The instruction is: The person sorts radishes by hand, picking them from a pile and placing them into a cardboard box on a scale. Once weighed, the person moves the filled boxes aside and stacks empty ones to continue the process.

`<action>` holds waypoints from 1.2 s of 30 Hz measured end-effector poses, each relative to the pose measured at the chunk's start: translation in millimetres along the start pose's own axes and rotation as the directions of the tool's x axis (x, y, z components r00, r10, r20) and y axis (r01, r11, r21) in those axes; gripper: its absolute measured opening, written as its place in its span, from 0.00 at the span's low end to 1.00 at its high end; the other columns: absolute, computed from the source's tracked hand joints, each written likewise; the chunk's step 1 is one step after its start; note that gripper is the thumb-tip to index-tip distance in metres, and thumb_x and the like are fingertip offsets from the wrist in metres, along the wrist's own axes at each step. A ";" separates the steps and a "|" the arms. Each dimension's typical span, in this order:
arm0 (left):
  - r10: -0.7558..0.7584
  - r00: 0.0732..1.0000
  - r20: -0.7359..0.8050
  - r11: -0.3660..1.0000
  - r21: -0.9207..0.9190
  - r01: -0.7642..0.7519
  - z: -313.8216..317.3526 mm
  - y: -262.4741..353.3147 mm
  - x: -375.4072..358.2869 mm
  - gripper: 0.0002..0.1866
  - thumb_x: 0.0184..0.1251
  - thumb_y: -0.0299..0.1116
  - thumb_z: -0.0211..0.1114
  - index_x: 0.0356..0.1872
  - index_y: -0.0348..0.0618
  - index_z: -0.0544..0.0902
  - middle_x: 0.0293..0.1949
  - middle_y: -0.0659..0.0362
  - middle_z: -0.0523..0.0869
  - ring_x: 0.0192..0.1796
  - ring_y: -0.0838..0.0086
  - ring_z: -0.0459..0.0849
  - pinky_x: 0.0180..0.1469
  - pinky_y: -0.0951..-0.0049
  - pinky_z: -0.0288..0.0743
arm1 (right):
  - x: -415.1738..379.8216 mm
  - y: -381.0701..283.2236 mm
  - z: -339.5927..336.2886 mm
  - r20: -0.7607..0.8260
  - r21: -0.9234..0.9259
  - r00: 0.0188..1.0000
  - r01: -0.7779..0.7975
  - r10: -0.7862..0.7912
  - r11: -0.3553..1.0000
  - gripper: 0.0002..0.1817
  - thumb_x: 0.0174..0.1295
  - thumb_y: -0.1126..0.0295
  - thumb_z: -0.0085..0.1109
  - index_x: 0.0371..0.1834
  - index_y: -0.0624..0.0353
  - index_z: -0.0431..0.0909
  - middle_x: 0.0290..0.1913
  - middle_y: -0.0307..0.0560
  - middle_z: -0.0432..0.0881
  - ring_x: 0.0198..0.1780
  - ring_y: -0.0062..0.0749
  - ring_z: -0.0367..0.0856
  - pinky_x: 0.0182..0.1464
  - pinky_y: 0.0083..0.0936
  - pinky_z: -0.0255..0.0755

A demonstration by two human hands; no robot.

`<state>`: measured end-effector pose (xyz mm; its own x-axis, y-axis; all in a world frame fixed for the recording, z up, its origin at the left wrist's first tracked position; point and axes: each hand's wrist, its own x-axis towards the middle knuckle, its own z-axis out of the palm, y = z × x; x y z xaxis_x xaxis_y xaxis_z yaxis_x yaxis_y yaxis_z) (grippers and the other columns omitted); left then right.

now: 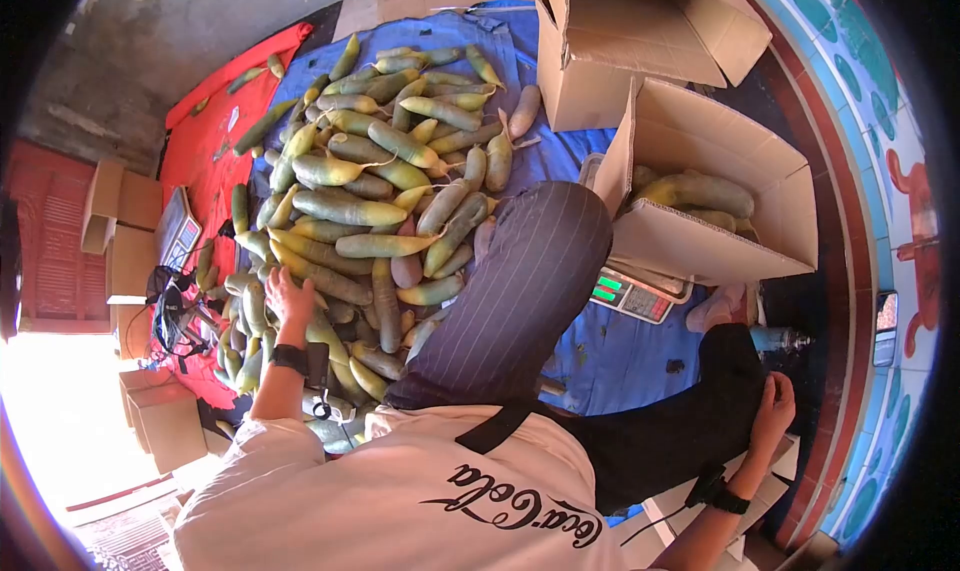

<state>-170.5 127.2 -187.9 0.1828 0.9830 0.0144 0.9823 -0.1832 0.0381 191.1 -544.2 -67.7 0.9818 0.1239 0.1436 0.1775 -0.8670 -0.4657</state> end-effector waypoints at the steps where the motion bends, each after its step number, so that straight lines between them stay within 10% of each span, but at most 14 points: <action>1: 0.001 1.000 0.000 1.000 0.001 -0.001 1.1 -8.5 2.8 0.33 0.50 0.41 0.68 0.61 0.48 0.71 0.67 0.53 0.64 0.71 0.60 0.55 0.69 0.54 0.51 | -0.3 1.0 0.6 -0.007 -0.013 1.000 0.017 -0.017 1.000 0.09 0.65 0.71 0.52 0.42 0.66 0.78 0.37 0.51 0.81 0.40 0.35 0.80 0.44 0.27 0.72; 7: -0.090 0.996 0.027 0.993 0.080 0.087 13.1 -18.0 16.5 0.38 0.49 0.41 0.70 0.64 0.50 0.67 0.70 0.54 0.58 0.73 0.59 0.52 0.70 0.53 0.49 | 0.8 3.7 2.8 -0.015 -0.062 0.999 0.040 -0.041 0.997 0.09 0.65 0.71 0.53 0.41 0.66 0.78 0.38 0.52 0.81 0.39 0.36 0.81 0.43 0.27 0.72; 15: 0.362 0.917 0.171 0.932 -0.034 -0.361 42.0 63.0 27.3 0.38 0.48 0.38 0.70 0.64 0.47 0.67 0.69 0.51 0.61 0.72 0.57 0.53 0.70 0.53 0.52 | -1.0 -0.9 3.8 -0.014 -0.053 0.999 -0.029 0.028 0.998 0.09 0.65 0.71 0.53 0.41 0.66 0.78 0.37 0.51 0.81 0.39 0.35 0.81 0.43 0.27 0.72; 36: 0.585 0.684 0.435 0.612 0.316 -0.725 80.6 173.8 58.9 0.15 0.60 0.32 0.56 0.50 0.48 0.75 0.53 0.55 0.73 0.60 0.60 0.68 0.63 0.45 0.58 | 1.3 -13.8 4.7 0.021 -0.098 0.997 -0.067 0.070 0.993 0.08 0.65 0.72 0.51 0.39 0.66 0.77 0.36 0.51 0.79 0.38 0.35 0.79 0.42 0.26 0.71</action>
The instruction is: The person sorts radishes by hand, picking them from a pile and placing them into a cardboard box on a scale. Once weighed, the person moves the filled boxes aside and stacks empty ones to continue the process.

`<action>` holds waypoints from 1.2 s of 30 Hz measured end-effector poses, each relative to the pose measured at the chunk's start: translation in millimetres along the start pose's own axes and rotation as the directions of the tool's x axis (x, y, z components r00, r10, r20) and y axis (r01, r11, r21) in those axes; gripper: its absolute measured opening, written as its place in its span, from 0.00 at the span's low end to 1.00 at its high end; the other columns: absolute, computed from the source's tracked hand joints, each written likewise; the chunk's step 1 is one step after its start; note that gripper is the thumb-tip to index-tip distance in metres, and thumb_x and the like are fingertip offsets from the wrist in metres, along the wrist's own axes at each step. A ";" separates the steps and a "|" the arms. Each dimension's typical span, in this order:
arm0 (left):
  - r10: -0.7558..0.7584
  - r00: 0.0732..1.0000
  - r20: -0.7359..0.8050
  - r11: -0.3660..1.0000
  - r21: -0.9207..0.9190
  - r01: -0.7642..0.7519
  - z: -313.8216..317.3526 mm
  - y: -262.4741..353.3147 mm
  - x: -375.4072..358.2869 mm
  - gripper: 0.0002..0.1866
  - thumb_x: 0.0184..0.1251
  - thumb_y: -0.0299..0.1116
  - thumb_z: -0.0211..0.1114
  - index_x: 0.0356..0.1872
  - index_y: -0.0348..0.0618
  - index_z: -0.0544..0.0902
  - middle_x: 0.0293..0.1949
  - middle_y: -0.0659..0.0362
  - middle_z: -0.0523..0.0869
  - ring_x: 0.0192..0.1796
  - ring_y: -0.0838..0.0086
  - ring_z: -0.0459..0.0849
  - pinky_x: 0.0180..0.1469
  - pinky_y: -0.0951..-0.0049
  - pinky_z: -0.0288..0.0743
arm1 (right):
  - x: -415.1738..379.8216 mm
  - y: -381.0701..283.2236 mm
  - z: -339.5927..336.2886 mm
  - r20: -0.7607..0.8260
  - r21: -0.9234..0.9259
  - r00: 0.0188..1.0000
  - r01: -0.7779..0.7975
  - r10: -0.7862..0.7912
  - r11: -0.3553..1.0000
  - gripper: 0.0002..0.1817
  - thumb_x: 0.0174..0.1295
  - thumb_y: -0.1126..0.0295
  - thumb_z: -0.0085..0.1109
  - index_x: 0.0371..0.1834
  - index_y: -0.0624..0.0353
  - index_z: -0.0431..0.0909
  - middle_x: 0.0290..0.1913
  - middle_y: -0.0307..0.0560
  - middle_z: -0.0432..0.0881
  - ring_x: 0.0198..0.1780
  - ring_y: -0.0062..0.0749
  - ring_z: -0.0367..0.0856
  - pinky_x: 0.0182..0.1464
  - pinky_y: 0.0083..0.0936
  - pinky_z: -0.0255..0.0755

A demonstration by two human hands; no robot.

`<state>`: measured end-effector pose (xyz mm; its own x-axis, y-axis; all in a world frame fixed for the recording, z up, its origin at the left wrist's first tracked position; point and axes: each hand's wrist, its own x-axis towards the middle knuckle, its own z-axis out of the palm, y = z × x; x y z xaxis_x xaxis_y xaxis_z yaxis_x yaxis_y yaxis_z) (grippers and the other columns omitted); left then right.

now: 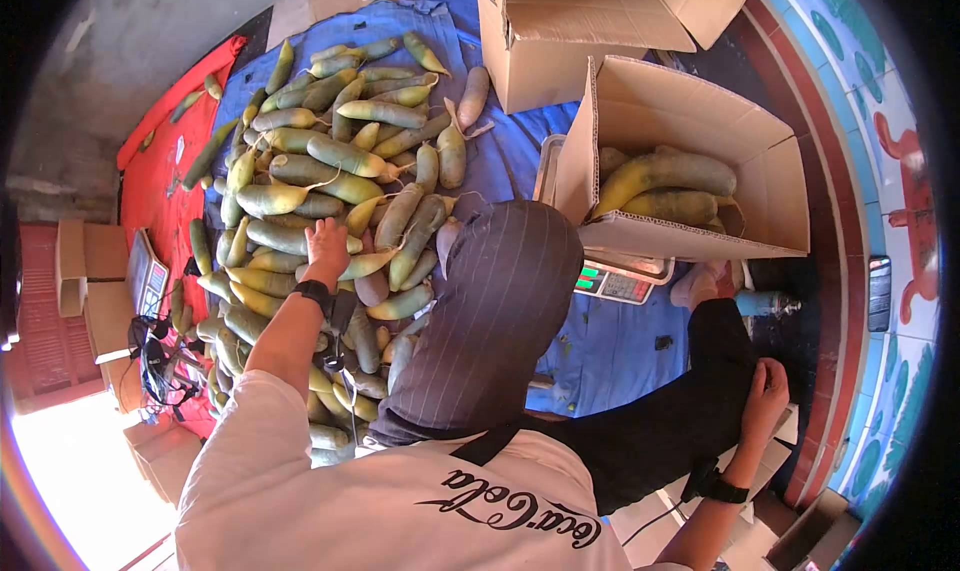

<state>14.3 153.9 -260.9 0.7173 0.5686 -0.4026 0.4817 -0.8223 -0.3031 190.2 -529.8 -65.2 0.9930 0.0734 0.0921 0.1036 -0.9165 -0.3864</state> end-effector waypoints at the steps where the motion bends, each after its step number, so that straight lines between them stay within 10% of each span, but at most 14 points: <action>1: 0.041 0.999 -0.030 0.998 0.041 -0.040 2.0 -0.6 0.4 0.13 0.61 0.32 0.56 0.47 0.47 0.76 0.50 0.55 0.74 0.58 0.61 0.70 0.62 0.47 0.60 | -0.4 -4.2 -0.2 0.002 0.014 1.000 -0.004 0.004 1.000 0.08 0.65 0.72 0.51 0.39 0.66 0.77 0.36 0.51 0.79 0.37 0.36 0.79 0.42 0.27 0.71; 11: 0.218 0.964 -0.151 0.976 0.042 -0.214 -8.1 -18.5 -36.1 0.16 0.56 0.33 0.63 0.46 0.45 0.74 0.45 0.55 0.77 0.52 0.62 0.74 0.56 0.60 0.68 | -5.0 -2.2 1.6 -0.053 0.020 0.998 0.023 -0.022 1.000 0.09 0.65 0.72 0.51 0.39 0.67 0.76 0.35 0.52 0.79 0.37 0.37 0.79 0.42 0.28 0.71; 13: 0.178 0.957 -0.229 0.980 -0.042 -0.193 -27.6 -20.1 -53.1 0.28 0.47 0.39 0.72 0.49 0.43 0.73 0.46 0.56 0.76 0.52 0.62 0.74 0.55 0.62 0.69 | -5.9 -6.3 -0.1 -0.042 0.052 0.999 -0.008 0.010 0.999 0.09 0.66 0.72 0.51 0.39 0.68 0.76 0.37 0.53 0.79 0.38 0.39 0.79 0.43 0.29 0.71; 21: -0.065 0.795 -0.603 0.922 -0.341 -0.183 -71.3 -43.2 -89.8 0.24 0.53 0.39 0.69 0.50 0.42 0.73 0.45 0.52 0.76 0.50 0.54 0.74 0.52 0.60 0.70 | -6.7 3.8 3.2 -0.103 -0.006 0.994 0.041 -0.041 0.999 0.10 0.66 0.70 0.52 0.39 0.68 0.76 0.37 0.54 0.80 0.39 0.43 0.80 0.44 0.30 0.71; 26: -0.591 0.637 -0.496 0.537 -0.830 -0.148 -100.6 -60.7 -92.6 0.24 0.63 0.42 0.64 0.51 0.33 0.73 0.45 0.46 0.79 0.49 0.58 0.78 0.52 0.64 0.70 | -7.2 5.1 4.2 -0.127 0.018 0.992 0.008 -0.006 1.000 0.10 0.65 0.69 0.52 0.39 0.66 0.77 0.37 0.54 0.80 0.39 0.45 0.80 0.43 0.31 0.72; 36: -0.597 0.672 -0.438 -0.247 -0.697 -0.673 -234.4 -25.4 -163.8 0.18 0.69 0.40 0.58 0.50 0.34 0.75 0.45 0.55 0.81 0.47 0.70 0.80 0.51 0.66 0.74 | -13.6 -19.2 -1.6 -0.095 0.159 0.994 0.073 -0.059 0.985 0.08 0.62 0.73 0.55 0.40 0.66 0.77 0.37 0.50 0.80 0.40 0.36 0.79 0.45 0.26 0.71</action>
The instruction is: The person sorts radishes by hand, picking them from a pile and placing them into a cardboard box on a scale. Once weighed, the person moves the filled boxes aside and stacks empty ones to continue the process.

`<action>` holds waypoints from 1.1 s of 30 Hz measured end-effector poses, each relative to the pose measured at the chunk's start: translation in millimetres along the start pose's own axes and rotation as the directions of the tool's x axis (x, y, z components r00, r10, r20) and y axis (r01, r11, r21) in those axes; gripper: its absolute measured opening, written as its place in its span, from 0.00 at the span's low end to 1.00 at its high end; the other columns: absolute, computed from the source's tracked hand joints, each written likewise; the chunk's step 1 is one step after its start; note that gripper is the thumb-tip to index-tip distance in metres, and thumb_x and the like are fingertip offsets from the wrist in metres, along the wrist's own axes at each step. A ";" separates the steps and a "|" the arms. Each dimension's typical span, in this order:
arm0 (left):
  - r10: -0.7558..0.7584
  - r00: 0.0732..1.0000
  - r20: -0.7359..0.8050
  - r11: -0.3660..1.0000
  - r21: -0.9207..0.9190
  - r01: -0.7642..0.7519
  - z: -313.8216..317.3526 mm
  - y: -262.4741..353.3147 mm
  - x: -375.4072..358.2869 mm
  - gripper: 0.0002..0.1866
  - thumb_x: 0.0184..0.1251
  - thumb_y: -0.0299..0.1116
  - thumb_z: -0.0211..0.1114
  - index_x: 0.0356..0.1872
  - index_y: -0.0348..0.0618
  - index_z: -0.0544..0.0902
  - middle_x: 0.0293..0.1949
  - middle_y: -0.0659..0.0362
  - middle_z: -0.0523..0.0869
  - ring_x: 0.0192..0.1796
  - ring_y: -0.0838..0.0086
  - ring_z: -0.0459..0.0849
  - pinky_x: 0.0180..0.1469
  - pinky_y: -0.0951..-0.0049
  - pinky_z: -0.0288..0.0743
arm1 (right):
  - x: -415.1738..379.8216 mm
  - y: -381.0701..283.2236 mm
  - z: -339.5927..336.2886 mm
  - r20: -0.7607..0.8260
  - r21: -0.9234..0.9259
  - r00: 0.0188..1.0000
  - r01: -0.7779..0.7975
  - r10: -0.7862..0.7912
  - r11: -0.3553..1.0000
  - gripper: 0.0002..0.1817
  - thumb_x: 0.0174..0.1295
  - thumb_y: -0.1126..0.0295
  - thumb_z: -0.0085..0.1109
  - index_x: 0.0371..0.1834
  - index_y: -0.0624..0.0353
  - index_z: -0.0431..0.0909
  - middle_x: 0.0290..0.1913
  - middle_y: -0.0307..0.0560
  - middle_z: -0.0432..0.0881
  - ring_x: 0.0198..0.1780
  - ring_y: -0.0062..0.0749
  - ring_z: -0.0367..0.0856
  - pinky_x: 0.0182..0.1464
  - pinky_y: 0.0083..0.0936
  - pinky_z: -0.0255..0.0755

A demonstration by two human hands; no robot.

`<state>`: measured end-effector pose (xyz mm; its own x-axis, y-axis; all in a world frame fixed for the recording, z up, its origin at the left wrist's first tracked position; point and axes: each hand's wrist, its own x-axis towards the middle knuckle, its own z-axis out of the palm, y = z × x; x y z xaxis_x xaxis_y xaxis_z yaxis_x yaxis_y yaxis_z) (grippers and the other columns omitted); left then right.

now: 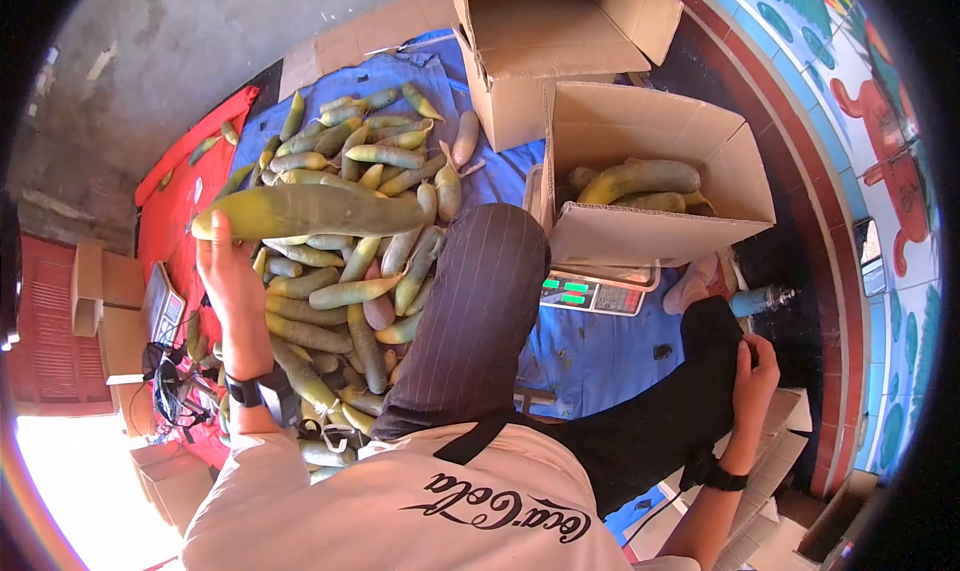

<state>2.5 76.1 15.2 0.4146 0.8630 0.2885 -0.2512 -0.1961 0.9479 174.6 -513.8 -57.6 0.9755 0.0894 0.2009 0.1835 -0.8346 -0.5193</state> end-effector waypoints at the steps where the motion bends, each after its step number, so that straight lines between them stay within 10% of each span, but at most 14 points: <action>1: 0.001 0.999 0.039 0.998 -0.066 0.002 4.7 12.3 -3.1 0.19 0.69 0.41 0.57 0.51 0.35 0.74 0.47 0.53 0.80 0.49 0.67 0.80 0.53 0.65 0.74 | 0.0 -15.8 0.4 0.008 0.091 1.000 0.024 -0.025 0.996 0.08 0.61 0.74 0.55 0.41 0.66 0.77 0.37 0.48 0.80 0.40 0.33 0.79 0.46 0.24 0.70; 7: -0.137 0.965 0.226 0.904 -0.369 0.215 33.7 41.4 -31.0 0.20 0.71 0.44 0.53 0.52 0.38 0.74 0.51 0.53 0.80 0.53 0.67 0.80 0.57 0.65 0.72 | -6.3 -156.4 -7.1 0.062 0.372 0.966 0.210 -0.250 0.904 0.15 0.58 0.73 0.54 0.48 0.65 0.74 0.45 0.47 0.77 0.48 0.32 0.76 0.53 0.25 0.68; 12: -0.338 0.875 0.348 0.812 -0.362 0.458 78.4 41.2 -79.2 0.18 0.71 0.41 0.55 0.52 0.36 0.74 0.48 0.54 0.81 0.49 0.68 0.80 0.55 0.66 0.71 | -21.9 -217.7 2.2 0.243 0.433 0.782 0.442 -0.574 0.786 0.37 0.48 0.49 0.67 0.57 0.63 0.71 0.54 0.56 0.76 0.54 0.50 0.75 0.56 0.37 0.68; 16: -0.422 0.739 0.525 0.779 -0.207 0.592 100.1 26.7 -104.6 0.22 0.70 0.43 0.55 0.55 0.35 0.72 0.51 0.53 0.80 0.52 0.68 0.79 0.58 0.66 0.70 | -43.6 -229.8 34.3 0.432 0.381 0.796 0.266 -0.425 0.886 0.38 0.41 0.68 0.72 0.59 0.62 0.68 0.51 0.57 0.76 0.51 0.52 0.76 0.54 0.37 0.70; 22: -0.425 0.564 0.708 0.761 -0.057 0.646 115.1 -1.2 -105.1 0.21 0.73 0.45 0.51 0.56 0.37 0.73 0.48 0.57 0.80 0.52 0.73 0.78 0.55 0.69 0.72 | -30.5 -204.9 36.9 0.304 0.338 0.841 0.344 -0.447 0.876 0.36 0.40 0.72 0.70 0.57 0.63 0.69 0.48 0.58 0.78 0.49 0.53 0.77 0.53 0.37 0.71; 27: -0.174 0.553 0.815 0.966 0.032 0.257 125.8 -16.3 -118.1 0.30 0.72 0.46 0.51 0.66 0.35 0.60 0.59 0.48 0.73 0.62 0.64 0.72 0.63 0.65 0.64 | 25.2 -195.7 4.4 0.169 0.017 0.890 0.428 -0.424 0.904 0.36 0.39 0.72 0.69 0.56 0.66 0.69 0.49 0.60 0.78 0.51 0.51 0.77 0.54 0.36 0.70; 33: 0.091 0.563 0.821 0.988 -0.002 -0.156 130.2 -43.4 -121.6 0.15 0.66 0.33 0.56 0.50 0.35 0.75 0.48 0.47 0.79 0.47 0.57 0.81 0.47 0.67 0.77 | 121.3 -175.2 0.2 0.177 0.036 0.917 0.357 -0.357 0.933 0.33 0.41 0.74 0.62 0.57 0.65 0.71 0.46 0.57 0.80 0.49 0.41 0.80 0.53 0.29 0.69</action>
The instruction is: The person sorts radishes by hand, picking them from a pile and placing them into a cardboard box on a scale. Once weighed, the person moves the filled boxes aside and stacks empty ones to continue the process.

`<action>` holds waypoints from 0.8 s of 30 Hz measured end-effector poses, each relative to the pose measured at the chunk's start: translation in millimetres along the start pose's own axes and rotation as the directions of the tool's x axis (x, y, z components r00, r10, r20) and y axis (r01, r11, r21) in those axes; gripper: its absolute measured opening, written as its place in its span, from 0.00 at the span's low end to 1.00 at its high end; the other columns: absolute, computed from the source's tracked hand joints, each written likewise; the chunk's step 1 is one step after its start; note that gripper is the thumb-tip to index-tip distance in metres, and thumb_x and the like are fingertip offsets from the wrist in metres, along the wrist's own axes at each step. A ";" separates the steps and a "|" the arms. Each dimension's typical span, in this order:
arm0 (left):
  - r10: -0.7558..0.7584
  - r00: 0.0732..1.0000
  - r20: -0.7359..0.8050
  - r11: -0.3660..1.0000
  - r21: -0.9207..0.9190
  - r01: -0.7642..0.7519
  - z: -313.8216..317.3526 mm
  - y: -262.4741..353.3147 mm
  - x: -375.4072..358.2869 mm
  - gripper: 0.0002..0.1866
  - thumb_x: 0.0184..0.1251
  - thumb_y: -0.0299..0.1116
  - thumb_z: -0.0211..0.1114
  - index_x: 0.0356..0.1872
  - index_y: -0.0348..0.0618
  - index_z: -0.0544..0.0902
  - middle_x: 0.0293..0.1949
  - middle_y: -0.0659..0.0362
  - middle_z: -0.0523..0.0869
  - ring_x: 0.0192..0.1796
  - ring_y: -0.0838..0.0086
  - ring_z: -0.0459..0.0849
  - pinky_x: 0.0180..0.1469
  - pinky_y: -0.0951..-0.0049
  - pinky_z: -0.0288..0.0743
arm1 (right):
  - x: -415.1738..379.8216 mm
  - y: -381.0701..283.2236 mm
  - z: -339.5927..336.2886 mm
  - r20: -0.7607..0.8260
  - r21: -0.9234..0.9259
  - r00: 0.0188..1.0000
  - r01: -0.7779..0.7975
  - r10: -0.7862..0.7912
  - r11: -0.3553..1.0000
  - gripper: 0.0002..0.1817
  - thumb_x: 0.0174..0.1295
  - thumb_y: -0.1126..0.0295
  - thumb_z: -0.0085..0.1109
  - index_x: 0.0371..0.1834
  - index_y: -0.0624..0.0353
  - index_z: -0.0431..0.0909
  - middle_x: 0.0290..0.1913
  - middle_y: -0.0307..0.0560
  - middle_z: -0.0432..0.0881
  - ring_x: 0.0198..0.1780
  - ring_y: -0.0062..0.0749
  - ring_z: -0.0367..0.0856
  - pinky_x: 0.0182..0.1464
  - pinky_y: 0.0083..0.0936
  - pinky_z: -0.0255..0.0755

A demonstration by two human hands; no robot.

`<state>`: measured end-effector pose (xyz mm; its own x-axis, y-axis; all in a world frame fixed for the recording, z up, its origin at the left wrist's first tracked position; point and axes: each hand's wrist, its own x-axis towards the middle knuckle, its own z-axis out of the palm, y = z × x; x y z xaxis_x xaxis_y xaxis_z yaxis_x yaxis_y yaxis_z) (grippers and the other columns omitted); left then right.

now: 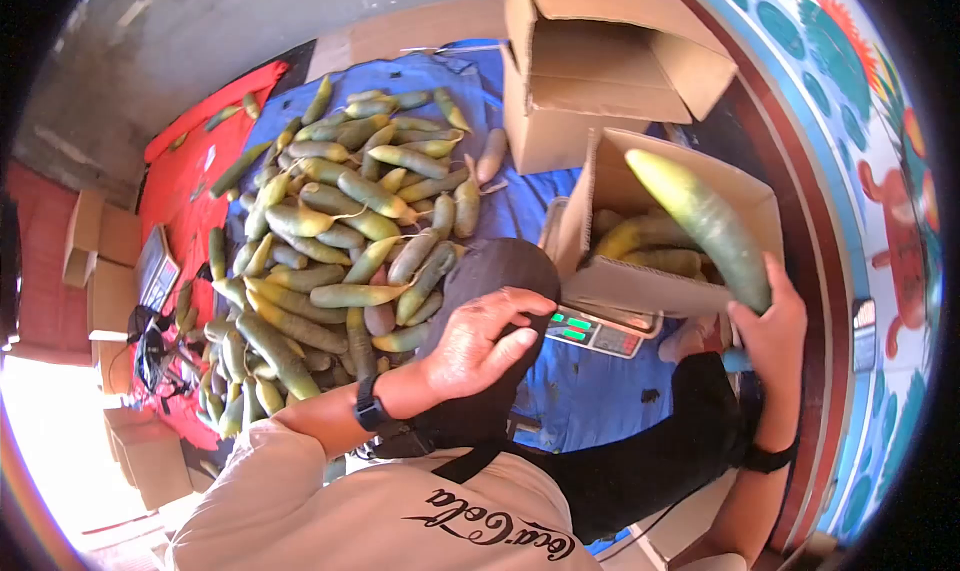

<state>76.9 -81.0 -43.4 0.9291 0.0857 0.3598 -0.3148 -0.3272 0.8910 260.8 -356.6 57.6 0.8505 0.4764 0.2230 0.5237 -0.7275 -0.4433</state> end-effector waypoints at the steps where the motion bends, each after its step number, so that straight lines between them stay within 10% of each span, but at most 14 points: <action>1: -0.004 1.000 -0.009 1.000 0.000 0.004 0.0 2.4 0.9 0.14 0.66 0.33 0.57 0.48 0.36 0.76 0.46 0.48 0.81 0.46 0.57 0.81 0.46 0.67 0.77 | 14.5 4.9 -1.6 0.040 -0.003 0.999 -0.032 0.032 0.999 0.33 0.41 0.73 0.62 0.57 0.65 0.71 0.45 0.56 0.80 0.47 0.40 0.80 0.52 0.29 0.70; 15: 0.127 0.991 -0.029 0.977 0.178 -0.120 2.9 1.4 4.7 0.13 0.62 0.36 0.60 0.42 0.37 0.78 0.42 0.50 0.82 0.45 0.54 0.81 0.49 0.61 0.75 | 93.5 115.0 75.6 0.108 -0.384 0.993 0.090 -0.052 0.919 0.26 0.45 0.77 0.65 0.52 0.58 0.75 0.49 0.55 0.80 0.51 0.49 0.77 0.55 0.34 0.70; 24: 0.144 0.989 -0.040 0.971 0.198 -0.134 8.2 3.6 7.5 0.11 0.61 0.35 0.60 0.38 0.38 0.79 0.40 0.51 0.82 0.44 0.55 0.81 0.48 0.62 0.75 | 68.7 119.7 65.7 0.387 -0.025 0.917 -0.098 0.100 0.995 0.16 0.52 0.75 0.62 0.46 0.65 0.78 0.44 0.56 0.82 0.47 0.40 0.81 0.50 0.30 0.73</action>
<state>84.3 -89.2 -39.7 0.8655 0.0747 0.4953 -0.3918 -0.5153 0.7622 378.7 -378.5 -37.2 0.8131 0.5550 -0.1756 0.4392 -0.7829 -0.4407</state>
